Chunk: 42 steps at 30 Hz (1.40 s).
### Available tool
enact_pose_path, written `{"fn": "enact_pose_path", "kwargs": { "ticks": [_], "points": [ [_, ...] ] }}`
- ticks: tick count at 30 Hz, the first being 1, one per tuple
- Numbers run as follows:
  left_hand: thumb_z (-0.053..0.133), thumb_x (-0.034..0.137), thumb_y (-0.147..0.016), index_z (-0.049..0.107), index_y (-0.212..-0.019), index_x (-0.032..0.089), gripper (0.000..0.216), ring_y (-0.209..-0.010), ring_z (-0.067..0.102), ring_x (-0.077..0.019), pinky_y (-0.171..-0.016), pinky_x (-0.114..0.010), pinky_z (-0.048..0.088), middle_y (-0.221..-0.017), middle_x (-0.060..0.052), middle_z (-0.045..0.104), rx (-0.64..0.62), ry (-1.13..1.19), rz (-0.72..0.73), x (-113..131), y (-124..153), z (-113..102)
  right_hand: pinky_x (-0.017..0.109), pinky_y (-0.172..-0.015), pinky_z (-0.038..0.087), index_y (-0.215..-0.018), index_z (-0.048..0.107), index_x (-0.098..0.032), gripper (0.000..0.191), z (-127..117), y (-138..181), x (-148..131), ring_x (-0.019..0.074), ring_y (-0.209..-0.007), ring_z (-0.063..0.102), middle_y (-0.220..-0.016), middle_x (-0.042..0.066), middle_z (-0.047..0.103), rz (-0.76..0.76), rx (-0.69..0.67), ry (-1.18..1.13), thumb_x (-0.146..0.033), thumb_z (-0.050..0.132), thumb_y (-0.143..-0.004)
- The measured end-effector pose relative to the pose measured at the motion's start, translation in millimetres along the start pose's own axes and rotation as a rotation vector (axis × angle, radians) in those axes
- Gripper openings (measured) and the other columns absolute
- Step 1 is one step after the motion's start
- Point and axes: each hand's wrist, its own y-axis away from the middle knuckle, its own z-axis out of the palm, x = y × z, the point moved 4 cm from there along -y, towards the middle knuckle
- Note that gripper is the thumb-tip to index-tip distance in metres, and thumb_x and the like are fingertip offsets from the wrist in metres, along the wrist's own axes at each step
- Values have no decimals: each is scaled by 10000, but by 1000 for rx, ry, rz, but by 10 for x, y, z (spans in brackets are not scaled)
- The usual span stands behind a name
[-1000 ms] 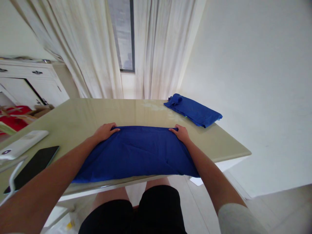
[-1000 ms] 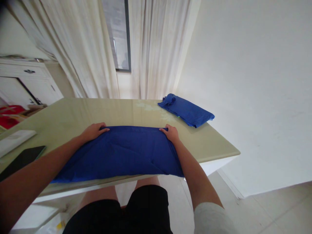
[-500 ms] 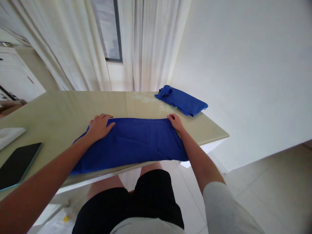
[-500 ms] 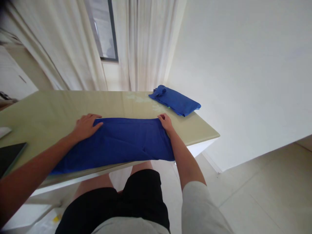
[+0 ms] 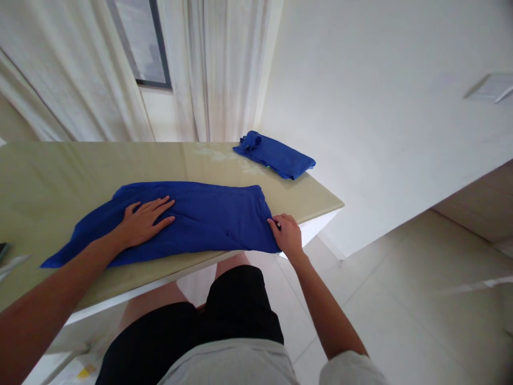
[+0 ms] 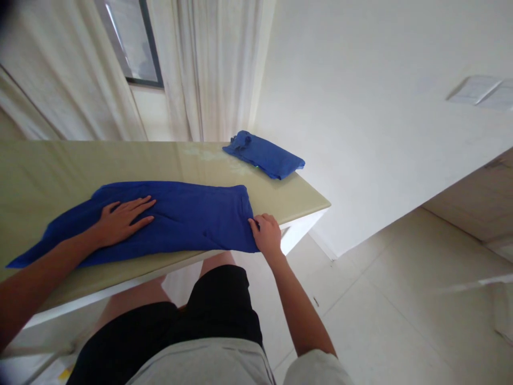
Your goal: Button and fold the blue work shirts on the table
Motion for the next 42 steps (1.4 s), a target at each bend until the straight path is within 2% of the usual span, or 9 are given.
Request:
{"fn": "enact_pose_path", "kwargs": {
  "ticks": [5, 10, 12, 16, 20, 24, 30, 35, 42],
  "points": [
    [268, 576, -1024, 412, -1635, 284, 692, -1553, 376, -301, -1243, -554, 189, -1704, -54, 380, -28, -30, 75, -248, 103, 22, 355, -853, 451, -923, 758, -210, 328, -71, -84, -13, 243, -881, 638, -917, 93, 723, 36, 109, -126, -374, 510, -1061],
    [245, 563, -1026, 434, -1625, 286, 687, -1545, 392, -283, -1245, -508, 229, -1689, -36, 415, -7, -61, 134, -601, 141, -4, 304, -692, 412, -821, 690, -209, 374, 30, 14, 54, 196, -721, 596, -732, 21, 661, 251, 36, -464, -448, 507, -1041],
    [218, 564, -1013, 499, -1589, 217, 729, -1518, 429, -296, -1240, -481, 270, -1668, -77, 450, 14, -87, 130, -622, 143, -61, 305, -679, 408, -785, 658, -213, 426, 48, 172, 1, 186, -699, 565, -700, 7, 617, 279, 53, -525, -506, 492, -1045],
    [179, 561, -988, 623, -1452, 64, 812, -1427, 485, -436, -1196, -614, 296, -1547, -244, 543, 111, -252, -116, -512, 239, -197, 355, -848, 476, -794, 660, -225, 367, 0, 495, -212, 225, -906, 596, -924, 48, 646, 124, 53, -543, -567, 743, -895],
    [164, 579, -1015, 556, -1521, 102, 798, -1423, 487, -455, -1174, -657, 307, -1572, -243, 517, 81, -202, -383, -513, 380, -171, 405, -963, 483, -722, 637, -230, 356, -54, 561, -254, 252, -1050, 601, -1057, 65, 647, 82, 19, -667, -520, 787, -865],
    [167, 542, -1031, 448, -1596, 65, 791, -1510, 418, -404, -1240, -550, 270, -1663, -235, 400, -17, -115, -340, -671, 361, -115, 369, -903, 489, -719, 602, -224, 341, -109, 457, -118, 222, -998, 601, -1030, 52, 625, 147, 199, -730, -473, 725, -915],
    [184, 526, -1042, 453, -1600, 100, 751, -1520, 412, -387, -1253, -547, 242, -1664, -202, 417, -26, -109, -338, -776, 293, -167, 361, -810, 493, -830, 667, -216, 401, 213, 732, -135, 209, -897, 588, -967, 57, 614, 349, 189, -782, -554, 541, -1006],
    [189, 549, -1029, 447, -1603, 92, 777, -1507, 428, -382, -1257, -515, 247, -1660, -195, 425, -23, -111, -343, -783, 295, -156, 409, -969, 493, -868, 703, -225, 295, 260, 1045, -309, 268, -1174, 567, -1258, 105, 594, 262, 214, -749, -511, 772, -872],
    [162, 561, -1032, 430, -1615, 108, 786, -1513, 420, -389, -1258, -546, 242, -1671, -187, 410, -36, -90, -332, -819, 301, -137, 388, -939, 484, -710, 540, -231, 344, -29, 821, -165, 233, -990, 615, -978, 44, 661, 127, 123, -830, -424, 774, -873]
  ]
}}
